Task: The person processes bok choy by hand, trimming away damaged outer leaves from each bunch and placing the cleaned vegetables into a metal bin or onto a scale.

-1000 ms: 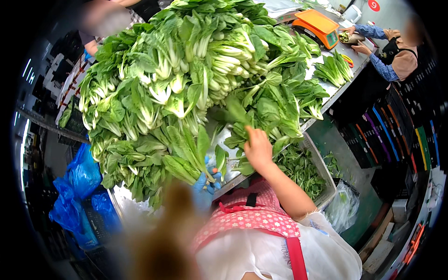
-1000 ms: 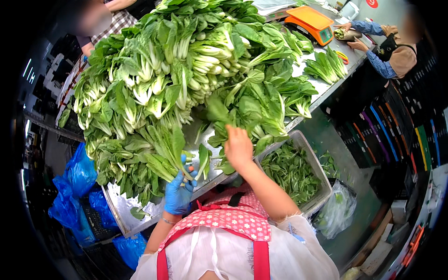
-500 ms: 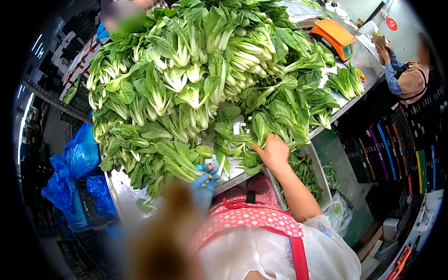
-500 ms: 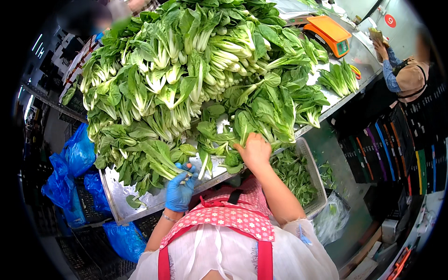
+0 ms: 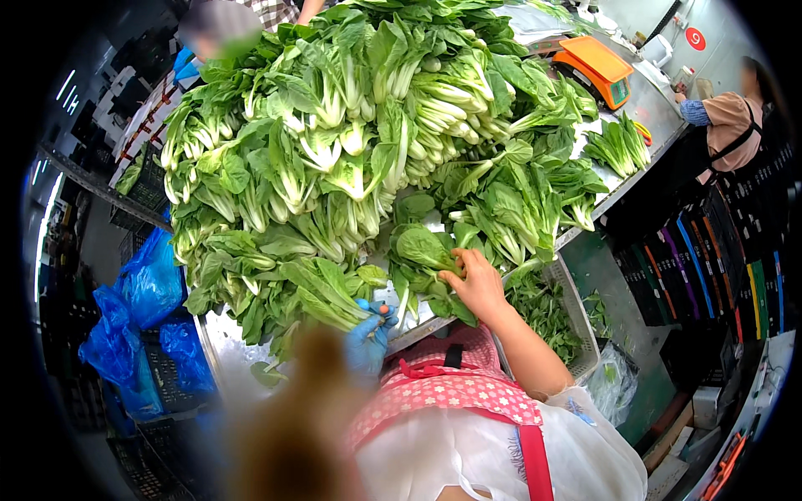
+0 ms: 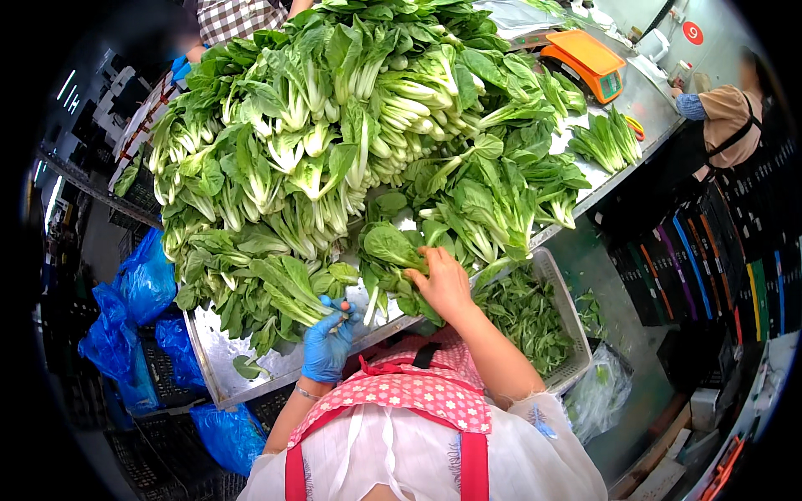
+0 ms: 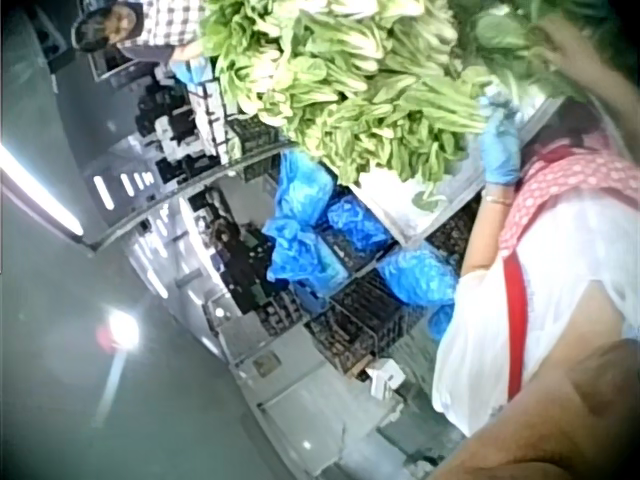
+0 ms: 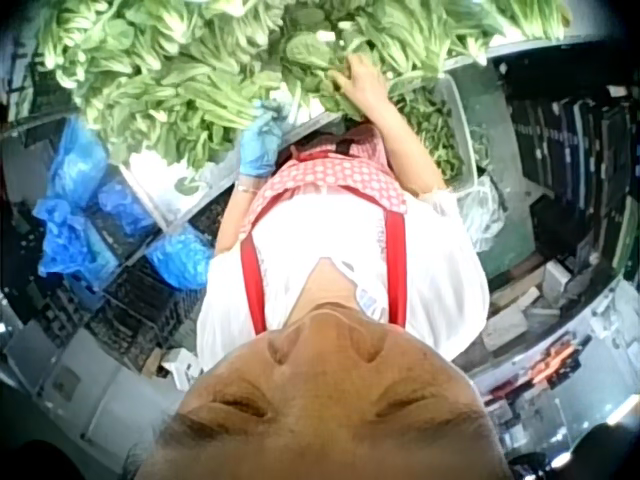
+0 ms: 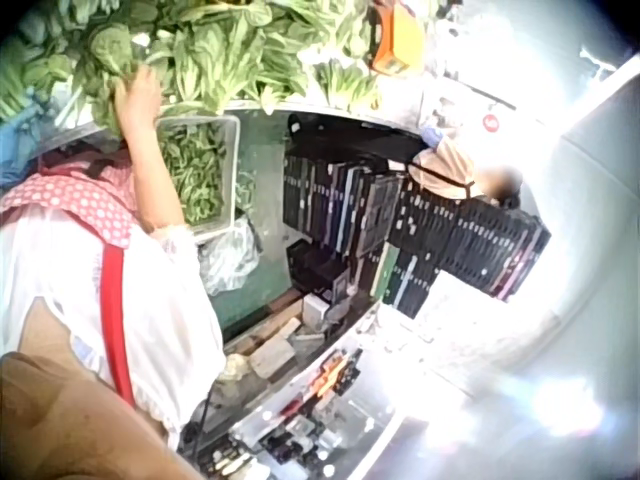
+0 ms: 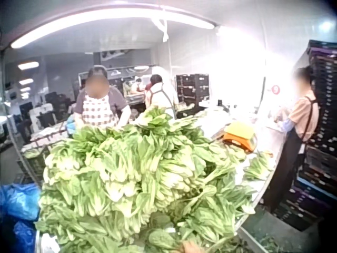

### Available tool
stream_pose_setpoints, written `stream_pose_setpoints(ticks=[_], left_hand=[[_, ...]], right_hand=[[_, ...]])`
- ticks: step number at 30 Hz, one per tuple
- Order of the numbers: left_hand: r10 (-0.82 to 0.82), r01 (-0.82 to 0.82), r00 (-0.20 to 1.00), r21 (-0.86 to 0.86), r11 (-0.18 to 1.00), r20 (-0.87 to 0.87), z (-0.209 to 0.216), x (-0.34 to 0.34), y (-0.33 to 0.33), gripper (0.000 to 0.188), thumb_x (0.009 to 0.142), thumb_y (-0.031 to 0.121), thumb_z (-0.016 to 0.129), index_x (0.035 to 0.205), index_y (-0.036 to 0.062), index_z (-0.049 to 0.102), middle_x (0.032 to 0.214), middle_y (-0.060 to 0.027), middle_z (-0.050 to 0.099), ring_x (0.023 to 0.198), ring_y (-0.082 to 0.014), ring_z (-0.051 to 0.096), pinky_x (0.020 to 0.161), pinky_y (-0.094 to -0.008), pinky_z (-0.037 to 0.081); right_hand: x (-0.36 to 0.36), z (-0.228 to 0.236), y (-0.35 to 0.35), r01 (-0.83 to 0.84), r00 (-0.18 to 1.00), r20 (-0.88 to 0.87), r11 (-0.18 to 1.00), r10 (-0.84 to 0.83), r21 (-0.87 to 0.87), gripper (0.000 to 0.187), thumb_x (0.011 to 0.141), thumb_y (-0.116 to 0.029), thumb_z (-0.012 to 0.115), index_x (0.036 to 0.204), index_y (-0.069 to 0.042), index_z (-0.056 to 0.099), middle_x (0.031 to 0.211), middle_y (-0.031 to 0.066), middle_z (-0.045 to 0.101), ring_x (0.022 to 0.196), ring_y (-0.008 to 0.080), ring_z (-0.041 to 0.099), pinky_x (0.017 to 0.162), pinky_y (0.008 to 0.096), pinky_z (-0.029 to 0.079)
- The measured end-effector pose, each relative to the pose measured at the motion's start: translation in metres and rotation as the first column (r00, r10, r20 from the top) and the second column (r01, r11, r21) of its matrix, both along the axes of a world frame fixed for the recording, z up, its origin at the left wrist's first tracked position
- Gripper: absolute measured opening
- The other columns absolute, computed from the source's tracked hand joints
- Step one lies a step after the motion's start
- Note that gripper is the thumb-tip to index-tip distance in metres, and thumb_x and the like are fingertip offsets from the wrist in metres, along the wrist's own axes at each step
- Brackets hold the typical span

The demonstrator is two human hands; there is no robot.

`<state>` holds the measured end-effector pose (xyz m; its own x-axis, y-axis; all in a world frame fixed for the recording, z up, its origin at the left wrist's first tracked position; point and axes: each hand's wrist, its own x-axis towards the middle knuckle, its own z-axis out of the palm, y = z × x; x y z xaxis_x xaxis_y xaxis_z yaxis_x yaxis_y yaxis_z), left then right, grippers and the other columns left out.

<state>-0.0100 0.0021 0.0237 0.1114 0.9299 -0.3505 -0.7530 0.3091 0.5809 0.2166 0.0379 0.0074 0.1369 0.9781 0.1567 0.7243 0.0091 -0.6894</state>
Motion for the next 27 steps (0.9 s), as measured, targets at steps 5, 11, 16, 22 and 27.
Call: stream_pose_setpoints(ticks=[5,11,16,22,27], left_hand=[[-0.022,0.02,0.999,-0.048,0.999,-0.026,0.002,-0.003,0.005,0.036,0.08,-0.005,0.055,0.115,0.0014,0.051,0.094,-0.0109,0.061,0.091,-0.0221,0.059,0.083,-0.0354,0.051],[-0.072,0.073,0.997,0.007,0.997,-0.02,0.006,0.001,0.004,0.02,0.083,-0.002,0.055,0.103,0.0035,0.055,0.096,-0.0101,0.061,0.093,-0.0218,0.059,0.086,-0.036,0.05],[-0.075,0.075,0.997,0.08,0.994,0.0,0.004,0.007,0.004,0.011,0.085,0.003,0.057,0.094,0.0082,0.056,0.095,-0.0089,0.061,0.095,-0.0232,0.058,0.086,-0.0366,0.049],[-0.109,0.117,0.989,0.083,0.99,-0.101,0.02,0.029,0.011,0.01,0.085,0.004,0.058,0.092,0.0099,0.056,0.1,-0.009,0.061,0.095,-0.0209,0.059,0.079,-0.0329,0.048],[-0.109,0.122,0.982,0.075,0.99,-0.153,0.024,0.053,0.03,0.012,0.083,0.0,0.06,0.087,0.0094,0.054,0.102,-0.0127,0.061,0.09,-0.0211,0.059,0.076,-0.0328,0.049]], right_hand=[[0.0,-0.009,0.001,0.023,0.974,0.223,0.998,-0.034,0.051,0.025,0.074,-0.019,0.068,0.093,-0.003,0.063,0.085,0.0135,0.059,0.077,0.0317,0.059,0.065,0.0405,0.047],[-0.003,-0.004,0.009,0.087,0.996,-0.007,0.995,-0.086,0.046,0.022,0.074,-0.015,0.068,0.09,-0.001,0.061,0.08,0.0114,0.055,0.072,0.0266,0.058,0.063,0.0359,0.046],[0.002,0.027,0.012,0.111,0.936,-0.349,0.976,-0.039,0.19,0.02,0.076,-0.011,0.067,0.087,0.002,0.058,0.079,0.0093,0.053,0.068,0.0178,0.054,0.062,0.028,0.043],[0.003,0.011,0.011,-0.044,0.574,-0.813,0.988,-0.099,-0.151,0.016,0.086,-0.01,0.059,0.096,0.002,0.057,0.085,0.0021,0.059,0.073,0.0075,0.053,0.067,0.0227,0.044],[-0.009,0.006,0.001,0.013,0.483,-0.871,0.996,-0.087,-0.092,0.024,0.086,-0.008,0.059,0.107,0.003,0.055,0.094,0.0049,0.06,0.084,0.0099,0.055,0.075,0.0225,0.044]])
